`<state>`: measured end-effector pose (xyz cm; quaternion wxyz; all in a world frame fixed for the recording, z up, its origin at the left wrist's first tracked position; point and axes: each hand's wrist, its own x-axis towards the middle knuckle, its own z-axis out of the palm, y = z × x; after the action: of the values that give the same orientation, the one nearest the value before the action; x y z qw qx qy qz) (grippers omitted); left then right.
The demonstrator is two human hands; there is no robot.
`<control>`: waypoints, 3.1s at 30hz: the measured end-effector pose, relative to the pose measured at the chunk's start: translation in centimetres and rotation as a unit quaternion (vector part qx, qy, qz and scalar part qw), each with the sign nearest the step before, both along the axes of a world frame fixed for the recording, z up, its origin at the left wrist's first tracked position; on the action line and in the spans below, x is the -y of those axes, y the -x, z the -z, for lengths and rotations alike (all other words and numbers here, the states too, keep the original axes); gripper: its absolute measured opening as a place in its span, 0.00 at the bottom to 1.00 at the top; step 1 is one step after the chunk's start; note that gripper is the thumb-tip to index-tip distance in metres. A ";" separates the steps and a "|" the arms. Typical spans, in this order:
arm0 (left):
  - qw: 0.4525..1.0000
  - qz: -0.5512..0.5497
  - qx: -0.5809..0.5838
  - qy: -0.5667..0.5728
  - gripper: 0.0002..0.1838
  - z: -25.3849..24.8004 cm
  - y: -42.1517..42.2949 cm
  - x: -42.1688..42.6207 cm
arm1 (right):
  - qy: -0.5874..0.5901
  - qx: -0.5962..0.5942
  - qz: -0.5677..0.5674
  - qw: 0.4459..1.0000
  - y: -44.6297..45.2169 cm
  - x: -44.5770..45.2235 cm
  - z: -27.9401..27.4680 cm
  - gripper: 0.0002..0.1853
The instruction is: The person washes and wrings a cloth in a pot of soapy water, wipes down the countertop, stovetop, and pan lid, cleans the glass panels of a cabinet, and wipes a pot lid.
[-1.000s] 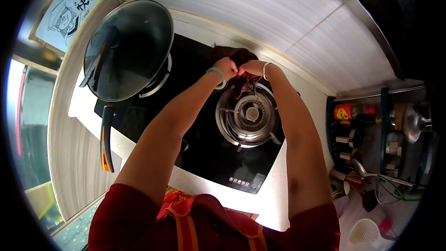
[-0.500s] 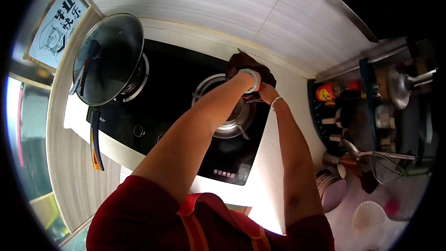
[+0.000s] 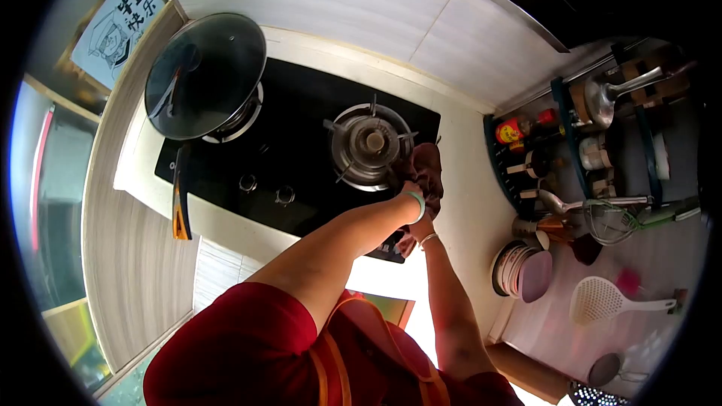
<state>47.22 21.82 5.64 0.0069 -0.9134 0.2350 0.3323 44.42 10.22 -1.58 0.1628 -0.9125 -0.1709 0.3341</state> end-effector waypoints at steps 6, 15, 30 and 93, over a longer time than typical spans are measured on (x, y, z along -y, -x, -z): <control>0.994 0.069 0.080 0.022 0.17 2.9 9.0 -3.4 | 0.137 0.094 -0.127 0.978 8.3 -2.5 2.1 0.23; 0.965 -0.174 0.177 0.082 0.11 3.3 21.2 -16.8 | -0.043 -0.032 -0.033 0.998 14.9 -16.6 -5.0 0.18; 0.872 -0.409 0.208 0.168 0.18 0.0 10.4 -15.9 | -0.157 0.260 0.198 0.932 1.0 -8.8 -4.8 0.16; 0.789 -0.328 0.284 0.434 0.05 -0.8 17.3 -18.0 | -0.327 0.126 0.072 0.934 7.5 -10.4 -9.2 0.18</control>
<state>29.94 39.82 6.39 -0.4330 -0.8957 0.0277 -0.0971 36.92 20.64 7.66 0.4526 -0.8534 -0.2239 0.1291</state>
